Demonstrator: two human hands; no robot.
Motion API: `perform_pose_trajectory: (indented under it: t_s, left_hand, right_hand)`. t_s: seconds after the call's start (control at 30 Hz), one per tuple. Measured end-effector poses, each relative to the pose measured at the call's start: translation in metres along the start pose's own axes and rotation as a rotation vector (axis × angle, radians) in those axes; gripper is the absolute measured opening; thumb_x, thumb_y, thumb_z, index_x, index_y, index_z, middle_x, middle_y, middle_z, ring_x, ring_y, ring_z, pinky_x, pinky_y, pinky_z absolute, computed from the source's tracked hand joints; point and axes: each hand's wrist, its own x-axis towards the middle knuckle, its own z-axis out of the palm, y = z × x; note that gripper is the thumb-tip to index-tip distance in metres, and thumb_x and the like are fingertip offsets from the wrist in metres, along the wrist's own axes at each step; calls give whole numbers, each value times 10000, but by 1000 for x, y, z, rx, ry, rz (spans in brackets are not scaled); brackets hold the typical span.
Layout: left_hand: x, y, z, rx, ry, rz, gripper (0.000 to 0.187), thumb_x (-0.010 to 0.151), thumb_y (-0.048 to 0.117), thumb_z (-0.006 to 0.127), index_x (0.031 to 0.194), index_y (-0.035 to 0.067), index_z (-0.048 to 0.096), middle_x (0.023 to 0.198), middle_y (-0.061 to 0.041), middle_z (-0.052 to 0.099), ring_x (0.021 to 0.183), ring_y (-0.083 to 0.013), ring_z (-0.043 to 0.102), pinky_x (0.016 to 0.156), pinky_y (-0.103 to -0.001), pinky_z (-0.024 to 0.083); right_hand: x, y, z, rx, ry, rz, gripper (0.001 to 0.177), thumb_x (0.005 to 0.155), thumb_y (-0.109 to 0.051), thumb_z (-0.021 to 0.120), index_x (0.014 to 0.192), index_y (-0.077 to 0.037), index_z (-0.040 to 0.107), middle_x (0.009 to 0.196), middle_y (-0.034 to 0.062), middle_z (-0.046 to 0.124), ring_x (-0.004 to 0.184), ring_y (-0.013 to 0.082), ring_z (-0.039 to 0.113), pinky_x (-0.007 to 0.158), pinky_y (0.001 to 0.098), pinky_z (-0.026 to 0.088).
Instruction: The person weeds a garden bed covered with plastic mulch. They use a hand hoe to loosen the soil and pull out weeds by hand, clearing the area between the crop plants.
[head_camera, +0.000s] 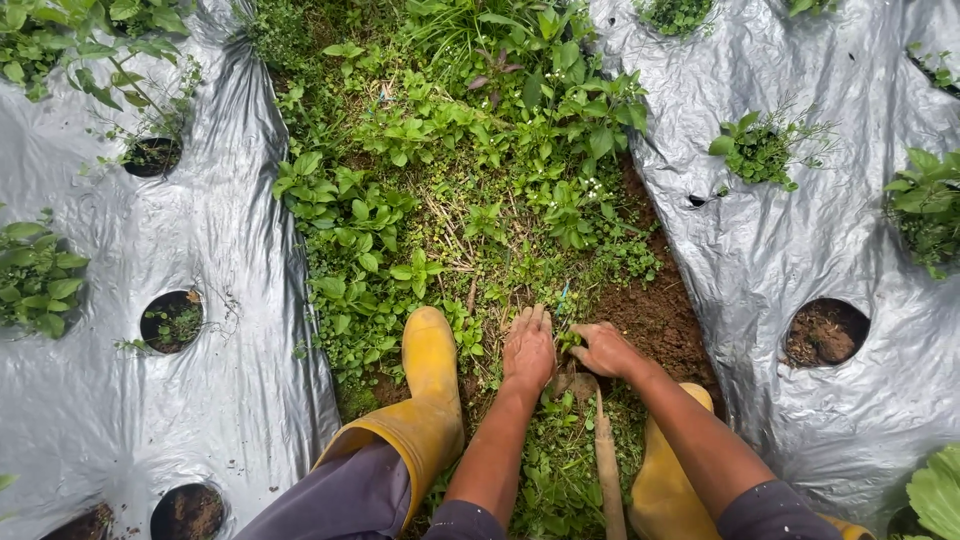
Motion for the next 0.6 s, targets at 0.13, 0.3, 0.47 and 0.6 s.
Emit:
perform_pose_trajectory:
  t_s: [0.13, 0.3, 0.47, 0.6]
  left_hand:
    - [5, -4, 12, 16, 8, -12, 589, 948, 188, 489, 1524, 63, 489, 1642, -97, 411, 1550, -301, 307, 1292, -429, 210]
    - [6, 2, 6, 26, 3, -22, 586, 947, 239, 552, 1505, 63, 510, 1652, -99, 394, 1550, -316, 302, 1295, -450, 209]
    - [-12, 18, -32, 45, -27, -38, 562, 910, 217, 621, 1449, 65, 581, 1592, -113, 483, 1536, -311, 341, 1294, -449, 186]
    - [6, 6, -12, -16, -48, -77, 580, 875, 219, 669, 1438, 96, 603, 1525, -109, 551, 1480, -313, 427, 1253, -452, 295]
  right_hand:
    - [13, -1, 4, 100, 618, 57, 516, 973, -204, 603, 1447, -8, 541, 1365, 263, 621, 1295, 452, 580, 1045, 581, 521]
    - [19, -4, -15, -149, 717, 21, 728, 893, -487, 700, 1418, -23, 501, 1324, 250, 578, 1192, 475, 628, 947, 596, 568]
    - [23, -15, -12, -290, 496, 187, 678, 913, -348, 701, 1515, -185, 436, 1357, 123, 497, 1282, 388, 563, 996, 564, 560]
    - [58, 12, -7, -323, 465, 191, 531, 972, -276, 603, 1481, -186, 477, 1352, 108, 523, 1279, 359, 566, 1001, 535, 551]
